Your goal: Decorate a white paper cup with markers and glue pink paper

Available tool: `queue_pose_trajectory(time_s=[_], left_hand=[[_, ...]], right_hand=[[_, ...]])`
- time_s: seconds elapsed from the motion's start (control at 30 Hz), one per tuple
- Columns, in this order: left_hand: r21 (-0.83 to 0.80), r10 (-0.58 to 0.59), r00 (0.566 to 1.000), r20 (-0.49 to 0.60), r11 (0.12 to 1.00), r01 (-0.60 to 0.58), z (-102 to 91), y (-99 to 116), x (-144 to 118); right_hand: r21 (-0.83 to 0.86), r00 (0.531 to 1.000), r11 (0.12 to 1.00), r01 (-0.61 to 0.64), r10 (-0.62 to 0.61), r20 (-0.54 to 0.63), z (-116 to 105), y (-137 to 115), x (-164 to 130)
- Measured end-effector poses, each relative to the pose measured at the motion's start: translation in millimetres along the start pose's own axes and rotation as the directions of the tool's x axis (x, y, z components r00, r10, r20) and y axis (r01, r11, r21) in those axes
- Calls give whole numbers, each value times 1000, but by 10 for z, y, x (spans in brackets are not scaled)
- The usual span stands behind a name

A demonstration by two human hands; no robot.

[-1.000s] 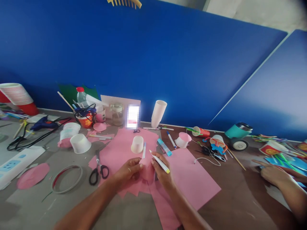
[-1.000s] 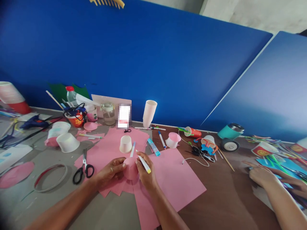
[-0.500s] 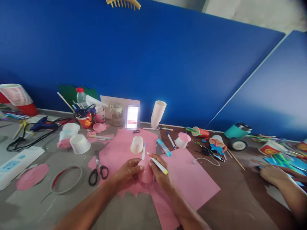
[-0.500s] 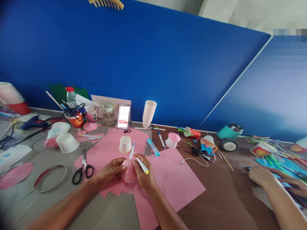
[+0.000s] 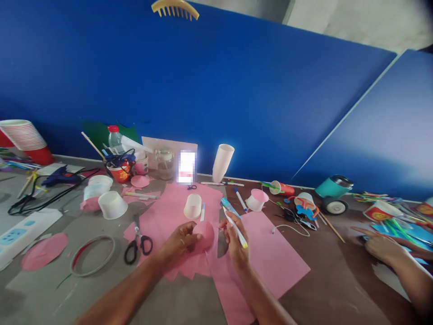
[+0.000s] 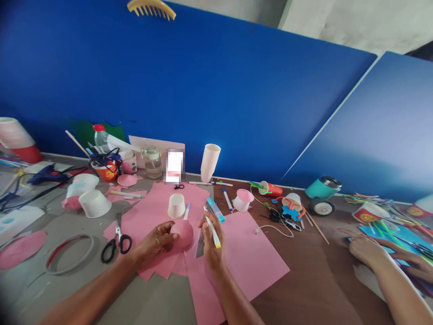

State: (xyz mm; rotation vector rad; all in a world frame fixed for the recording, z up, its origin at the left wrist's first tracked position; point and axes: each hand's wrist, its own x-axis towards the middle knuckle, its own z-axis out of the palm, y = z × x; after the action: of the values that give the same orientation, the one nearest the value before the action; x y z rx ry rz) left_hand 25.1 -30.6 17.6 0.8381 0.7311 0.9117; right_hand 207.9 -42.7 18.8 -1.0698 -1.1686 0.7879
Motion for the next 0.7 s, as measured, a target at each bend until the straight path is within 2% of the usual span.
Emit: queue_pose_trajectory(time_s=[0.1,0.27,0.4,0.7], left_hand=[[70,48,999,-26,996,-46,-20,8,15],[99,56,998,-35,994,-52,-28,18,22],[117,57,998,-27,992,-53,-37,12,37],[142,85,996,-38,987,-79,-50,-13,42]], right_hand=[[59,997,998,28,-31,66,-21,-17,-46],[-8,976,992,127,-123,181,-24,-13,-142],[-35,975,993,108,-99,200,-35,-13,-179],[-88,953,970,228,-204,222,-17,-112,-134]])
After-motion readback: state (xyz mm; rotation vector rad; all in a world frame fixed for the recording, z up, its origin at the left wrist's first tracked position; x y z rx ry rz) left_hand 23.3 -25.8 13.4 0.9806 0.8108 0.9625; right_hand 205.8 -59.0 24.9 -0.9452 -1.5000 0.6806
